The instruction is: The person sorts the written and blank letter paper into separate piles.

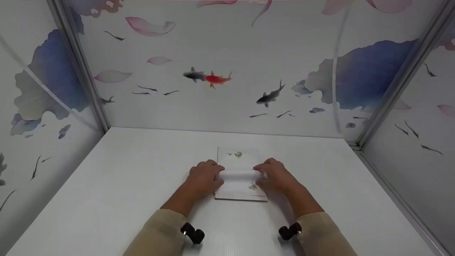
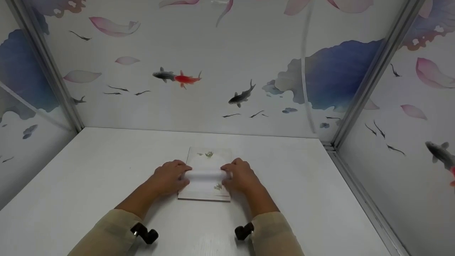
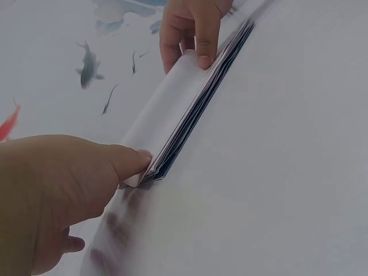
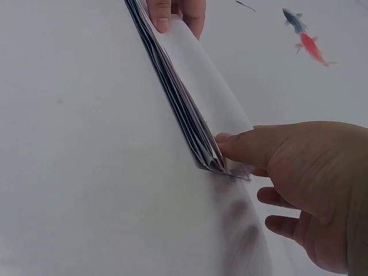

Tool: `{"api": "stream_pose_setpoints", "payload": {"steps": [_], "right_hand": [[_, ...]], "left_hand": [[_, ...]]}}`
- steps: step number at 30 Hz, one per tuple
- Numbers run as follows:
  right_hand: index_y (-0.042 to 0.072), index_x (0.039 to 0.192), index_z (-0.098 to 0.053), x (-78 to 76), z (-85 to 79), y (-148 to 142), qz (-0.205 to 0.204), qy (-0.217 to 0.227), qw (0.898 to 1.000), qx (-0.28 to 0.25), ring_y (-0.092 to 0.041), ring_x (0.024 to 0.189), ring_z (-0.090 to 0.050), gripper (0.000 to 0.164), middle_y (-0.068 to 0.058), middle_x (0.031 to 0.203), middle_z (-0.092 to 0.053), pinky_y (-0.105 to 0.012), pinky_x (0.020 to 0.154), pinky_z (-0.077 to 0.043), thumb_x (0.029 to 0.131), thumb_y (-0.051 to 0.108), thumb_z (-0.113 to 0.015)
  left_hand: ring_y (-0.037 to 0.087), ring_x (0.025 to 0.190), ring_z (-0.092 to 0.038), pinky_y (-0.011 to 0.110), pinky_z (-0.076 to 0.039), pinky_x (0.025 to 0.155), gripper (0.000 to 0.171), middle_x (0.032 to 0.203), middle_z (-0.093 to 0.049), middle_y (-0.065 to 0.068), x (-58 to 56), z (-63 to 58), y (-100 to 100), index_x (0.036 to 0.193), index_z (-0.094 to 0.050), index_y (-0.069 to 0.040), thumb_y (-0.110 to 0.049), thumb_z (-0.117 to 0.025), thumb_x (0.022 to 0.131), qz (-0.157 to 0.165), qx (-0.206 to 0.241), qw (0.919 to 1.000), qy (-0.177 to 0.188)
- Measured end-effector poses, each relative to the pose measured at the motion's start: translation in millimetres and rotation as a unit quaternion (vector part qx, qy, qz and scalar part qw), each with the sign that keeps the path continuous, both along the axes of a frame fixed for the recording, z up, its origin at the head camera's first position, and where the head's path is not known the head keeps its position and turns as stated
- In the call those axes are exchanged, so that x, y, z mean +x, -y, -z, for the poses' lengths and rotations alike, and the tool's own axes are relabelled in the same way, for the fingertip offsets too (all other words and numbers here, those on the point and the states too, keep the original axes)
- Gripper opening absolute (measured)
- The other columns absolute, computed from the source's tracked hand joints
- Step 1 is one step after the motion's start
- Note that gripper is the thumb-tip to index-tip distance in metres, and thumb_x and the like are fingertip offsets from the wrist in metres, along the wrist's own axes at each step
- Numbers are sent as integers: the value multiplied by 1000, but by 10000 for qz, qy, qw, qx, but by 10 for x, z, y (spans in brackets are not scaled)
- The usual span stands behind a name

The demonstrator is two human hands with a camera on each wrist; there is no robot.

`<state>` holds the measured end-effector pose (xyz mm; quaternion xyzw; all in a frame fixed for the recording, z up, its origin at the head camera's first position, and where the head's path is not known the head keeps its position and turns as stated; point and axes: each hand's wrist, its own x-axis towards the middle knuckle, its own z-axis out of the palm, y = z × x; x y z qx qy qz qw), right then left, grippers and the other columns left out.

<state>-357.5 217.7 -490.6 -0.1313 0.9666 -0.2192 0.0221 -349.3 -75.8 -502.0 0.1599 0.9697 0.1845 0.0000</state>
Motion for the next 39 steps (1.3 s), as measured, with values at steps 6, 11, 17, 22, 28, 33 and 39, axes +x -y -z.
{"api": "stream_pose_setpoints", "payload": {"steps": [6, 11, 17, 22, 28, 33, 39], "right_hand": [[31, 141, -70, 0, -21, 4, 64, 45, 10000, 1, -23, 116, -54, 48, -1, 120, -61, -46, 100, -53, 95, 27, -83], [26, 140, -71, -9, -12, 11, 244, 235, 9989, -328, -23, 116, -59, 49, -2, 121, -65, -48, 105, -54, 93, 23, -85], [19, 137, -72, -26, -10, 25, 960, 619, 9872, -1115, -24, 115, -64, 41, -6, 127, -68, -43, 99, -58, 98, 29, -80], [12, 143, -68, -24, -69, 42, 1463, 660, 9727, -1676, -25, 108, -67, 44, -12, 127, -71, -35, 89, -61, 101, 25, -74], [7, 147, -63, -25, -94, 32, 1759, 846, 9446, -2639, -22, 98, -70, 47, -13, 120, -70, -28, 81, -62, 102, 15, -69], [8, 145, -66, -24, -98, -16, 1983, 921, 9300, -2954, -22, 102, -70, 42, -14, 125, -69, -28, 84, -63, 103, 16, -67], [10, 148, -63, -41, -159, -141, 2090, 908, 9208, -3165, -24, 107, -68, 42, -16, 134, -67, -30, 89, -64, 107, 17, -63]], "left_hand": [[27, 128, -55, 51, -48, 110, 44, 134, -61, 6, 40, -25, 4, 147, -65, -28, -37, -68, 103, -92, 207, 9997, -91], [25, 125, -56, 49, -50, 110, 46, 132, -63, 4, 45, -20, -18, 147, -64, -26, -38, -68, 103, -162, 186, 9997, -60], [20, 114, -58, 45, -53, 103, 44, 122, -67, 3, 20, -11, -52, 143, -68, -21, -40, -70, 103, -384, 496, 9980, -23], [18, 110, -65, 39, -58, 96, 40, 118, -71, 2, -3, -45, -104, 141, -68, -14, -28, -71, 104, -804, 1558, 9843, 221], [20, 111, -67, 37, -62, 95, 41, 121, -73, 3, 9, -84, -174, 142, -67, -12, -22, -71, 102, -1482, 2811, 9458, 667], [19, 111, -68, 37, -62, 97, 38, 119, -73, 2, 24, -95, -229, 138, -70, -13, -22, -73, 101, -1693, 3162, 9312, 653], [18, 110, -67, 34, -62, 93, 37, 120, -72, 1, 20, -170, -376, 140, -68, -16, -21, -71, 102, -1772, 3531, 9154, 772]]}}
